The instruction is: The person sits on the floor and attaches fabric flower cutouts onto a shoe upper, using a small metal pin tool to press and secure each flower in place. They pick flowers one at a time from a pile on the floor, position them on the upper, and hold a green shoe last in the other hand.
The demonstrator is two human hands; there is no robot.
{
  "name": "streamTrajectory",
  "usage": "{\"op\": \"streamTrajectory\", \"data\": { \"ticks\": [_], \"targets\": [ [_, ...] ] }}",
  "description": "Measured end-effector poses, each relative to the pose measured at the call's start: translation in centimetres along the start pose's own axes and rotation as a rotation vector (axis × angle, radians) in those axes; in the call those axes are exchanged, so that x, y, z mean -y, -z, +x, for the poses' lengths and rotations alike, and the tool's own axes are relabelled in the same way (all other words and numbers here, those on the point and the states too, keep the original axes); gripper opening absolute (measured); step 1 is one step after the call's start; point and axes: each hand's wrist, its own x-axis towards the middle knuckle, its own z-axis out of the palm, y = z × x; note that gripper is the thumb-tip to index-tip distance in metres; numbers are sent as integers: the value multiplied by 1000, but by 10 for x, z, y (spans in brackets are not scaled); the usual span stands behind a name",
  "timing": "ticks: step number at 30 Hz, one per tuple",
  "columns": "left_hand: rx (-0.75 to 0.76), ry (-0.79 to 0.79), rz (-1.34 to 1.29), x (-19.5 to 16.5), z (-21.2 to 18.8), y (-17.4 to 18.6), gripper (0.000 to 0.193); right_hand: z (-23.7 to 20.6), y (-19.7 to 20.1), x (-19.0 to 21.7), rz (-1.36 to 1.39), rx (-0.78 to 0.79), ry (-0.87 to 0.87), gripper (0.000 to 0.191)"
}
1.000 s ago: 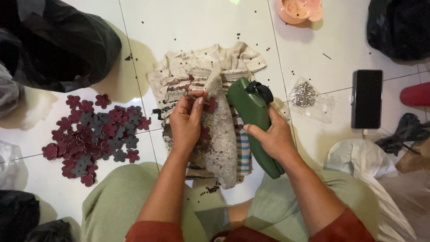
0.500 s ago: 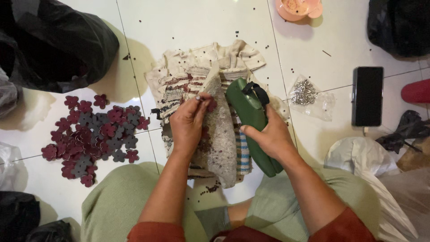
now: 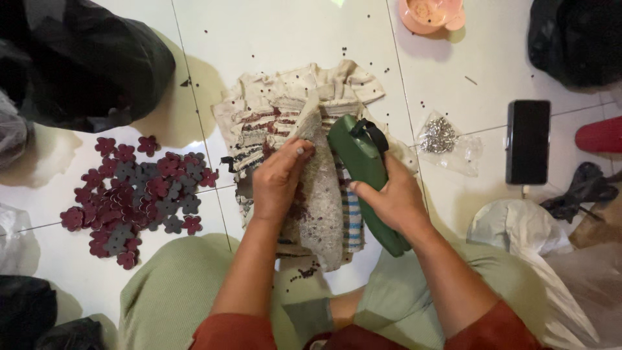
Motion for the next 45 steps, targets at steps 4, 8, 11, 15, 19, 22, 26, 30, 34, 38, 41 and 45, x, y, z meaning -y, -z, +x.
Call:
{"op": "streamTrajectory", "data": {
  "ticks": [4,8,11,15,19,22,26,30,34,38,41,45],
  "targets": [
    [22,-40,-12,0,2,-1,20,-16,20,14,165,-100,157,63],
    [31,-42,-18,1,5,-4,24,-60,64,42,641,-195,336,70],
    [37,-59,-6,3,3,-8,23,-73,73,56,839,-268,548,66],
    [28,-36,17,8,-2,-15,21,-45,31,58,-247,-360,680,81],
    [86,-23,31,12,-3,-16,33,-40,11,49,-30,6,383,94],
    [68,-29,-68,10,-1,-15,39,-44,11,49,-73,-25,343,93],
    [59,0,-105,4,2,-14,47,-35,9,63,-17,-64,427,94],
    [57,73,-113,6,3,-18,42,-41,30,79,310,7,370,82],
    [-19,27,-52,12,2,-27,35,-72,69,70,773,-156,546,75],
    [-38,-6,-76,13,1,-32,32,-54,43,41,135,-245,656,93],
    [-29,-12,-82,13,2,-29,30,-34,14,29,-348,-304,701,107],
    [128,109,-84,12,1,-24,28,-26,13,45,29,2,429,87]
  ]
}}
